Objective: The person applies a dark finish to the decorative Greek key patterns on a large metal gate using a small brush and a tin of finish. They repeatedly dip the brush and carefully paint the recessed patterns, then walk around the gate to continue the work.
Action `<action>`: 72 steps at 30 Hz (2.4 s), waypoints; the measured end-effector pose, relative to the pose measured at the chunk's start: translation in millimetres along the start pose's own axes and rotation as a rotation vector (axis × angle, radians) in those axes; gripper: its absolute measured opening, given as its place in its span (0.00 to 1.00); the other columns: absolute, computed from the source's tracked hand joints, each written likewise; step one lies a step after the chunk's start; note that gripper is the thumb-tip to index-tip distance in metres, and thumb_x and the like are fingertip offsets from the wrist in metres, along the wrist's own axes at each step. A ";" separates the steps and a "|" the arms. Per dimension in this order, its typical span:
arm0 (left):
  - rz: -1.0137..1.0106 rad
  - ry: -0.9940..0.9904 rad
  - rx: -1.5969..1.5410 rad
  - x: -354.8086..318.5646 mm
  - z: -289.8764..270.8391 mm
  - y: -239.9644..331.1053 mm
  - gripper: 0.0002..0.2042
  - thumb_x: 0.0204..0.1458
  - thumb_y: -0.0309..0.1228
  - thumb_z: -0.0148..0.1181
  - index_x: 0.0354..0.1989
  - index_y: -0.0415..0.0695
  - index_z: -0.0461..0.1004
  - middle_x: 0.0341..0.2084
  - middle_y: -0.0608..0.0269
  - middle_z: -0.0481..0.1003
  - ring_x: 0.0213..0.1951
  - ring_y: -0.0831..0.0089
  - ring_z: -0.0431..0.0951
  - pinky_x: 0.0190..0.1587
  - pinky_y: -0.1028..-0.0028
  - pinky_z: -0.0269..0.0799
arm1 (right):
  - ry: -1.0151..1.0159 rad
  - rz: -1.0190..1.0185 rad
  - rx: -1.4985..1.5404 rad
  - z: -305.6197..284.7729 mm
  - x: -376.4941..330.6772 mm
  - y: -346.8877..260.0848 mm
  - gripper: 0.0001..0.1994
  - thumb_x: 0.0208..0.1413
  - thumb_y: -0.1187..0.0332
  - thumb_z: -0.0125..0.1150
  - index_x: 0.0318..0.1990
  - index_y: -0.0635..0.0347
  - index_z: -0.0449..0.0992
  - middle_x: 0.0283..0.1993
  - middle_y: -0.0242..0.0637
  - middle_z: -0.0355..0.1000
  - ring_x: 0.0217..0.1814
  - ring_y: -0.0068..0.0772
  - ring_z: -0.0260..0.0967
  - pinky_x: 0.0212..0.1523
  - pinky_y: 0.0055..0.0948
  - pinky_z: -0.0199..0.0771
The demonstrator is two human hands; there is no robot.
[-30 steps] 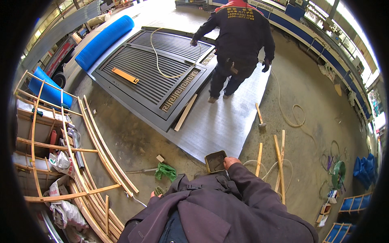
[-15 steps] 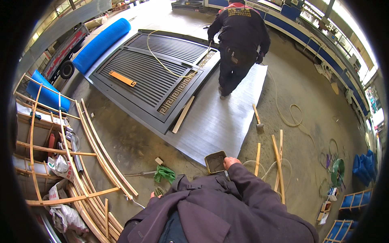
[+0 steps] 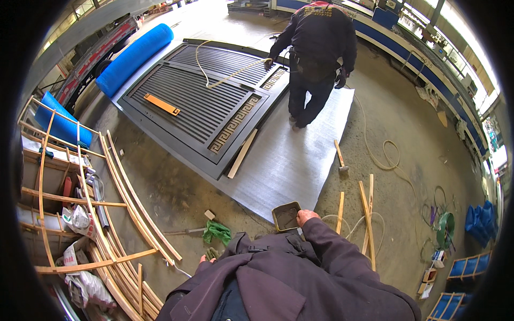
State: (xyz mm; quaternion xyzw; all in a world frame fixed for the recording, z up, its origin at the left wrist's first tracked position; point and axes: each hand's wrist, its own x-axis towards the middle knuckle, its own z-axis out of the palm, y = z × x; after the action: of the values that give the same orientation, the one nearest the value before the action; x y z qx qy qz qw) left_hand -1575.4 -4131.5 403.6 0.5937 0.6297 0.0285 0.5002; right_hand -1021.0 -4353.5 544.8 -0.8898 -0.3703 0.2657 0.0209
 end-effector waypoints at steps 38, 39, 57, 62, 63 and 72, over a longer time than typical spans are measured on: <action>-0.092 -0.097 -0.079 56.4 17.2 74.2 0.39 0.57 0.31 0.72 0.75 0.32 0.62 0.63 0.42 0.76 0.64 0.57 0.78 0.65 0.62 0.74 | 0.024 0.021 0.045 -36.6 67.0 21.5 0.13 0.63 0.57 0.62 0.44 0.54 0.86 0.47 0.47 0.84 0.53 0.52 0.82 0.56 0.50 0.82; -0.084 -0.110 -0.115 66.2 22.0 83.3 0.39 0.57 0.31 0.73 0.75 0.32 0.62 0.63 0.42 0.76 0.65 0.57 0.78 0.65 0.62 0.74 | 0.012 0.040 0.041 -43.1 79.4 24.2 0.13 0.63 0.57 0.63 0.45 0.53 0.87 0.47 0.46 0.84 0.53 0.52 0.82 0.56 0.49 0.82; -0.032 -0.043 0.208 251.9 153.4 485.2 0.37 0.52 0.37 0.76 0.71 0.40 0.69 0.58 0.45 0.81 0.60 0.57 0.82 0.63 0.61 0.76 | 0.017 0.188 0.176 -230.4 361.3 181.0 0.13 0.62 0.55 0.65 0.45 0.49 0.88 0.50 0.45 0.84 0.56 0.53 0.81 0.60 0.49 0.80; 0.098 -0.022 0.225 314.3 230.0 593.7 0.40 0.53 0.43 0.73 0.75 0.48 0.66 0.63 0.41 0.78 0.64 0.48 0.79 0.67 0.58 0.73 | 0.083 0.243 0.202 -279.2 405.5 239.3 0.13 0.61 0.54 0.67 0.44 0.49 0.88 0.50 0.45 0.84 0.55 0.53 0.81 0.59 0.48 0.81; 0.038 -0.041 0.235 323.7 245.1 618.9 0.40 0.53 0.42 0.72 0.75 0.49 0.65 0.63 0.41 0.78 0.64 0.48 0.79 0.67 0.59 0.73 | 0.109 0.253 0.198 -285.8 412.9 248.9 0.12 0.61 0.54 0.67 0.43 0.49 0.88 0.49 0.44 0.85 0.54 0.53 0.82 0.58 0.48 0.81; 0.052 0.063 0.282 390.5 289.9 755.6 0.33 0.54 0.40 0.74 0.68 0.47 0.70 0.57 0.45 0.81 0.59 0.48 0.82 0.63 0.56 0.76 | 0.181 0.319 0.256 -325.3 467.6 318.2 0.11 0.61 0.55 0.68 0.43 0.50 0.87 0.47 0.44 0.84 0.53 0.52 0.82 0.57 0.49 0.81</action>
State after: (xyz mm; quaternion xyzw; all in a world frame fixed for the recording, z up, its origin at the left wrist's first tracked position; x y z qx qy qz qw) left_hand -759.4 -3768.5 502.4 0.6731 0.6272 -0.0288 0.3908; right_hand -382.6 -4219.0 535.5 -0.9475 -0.1848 0.2297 0.1243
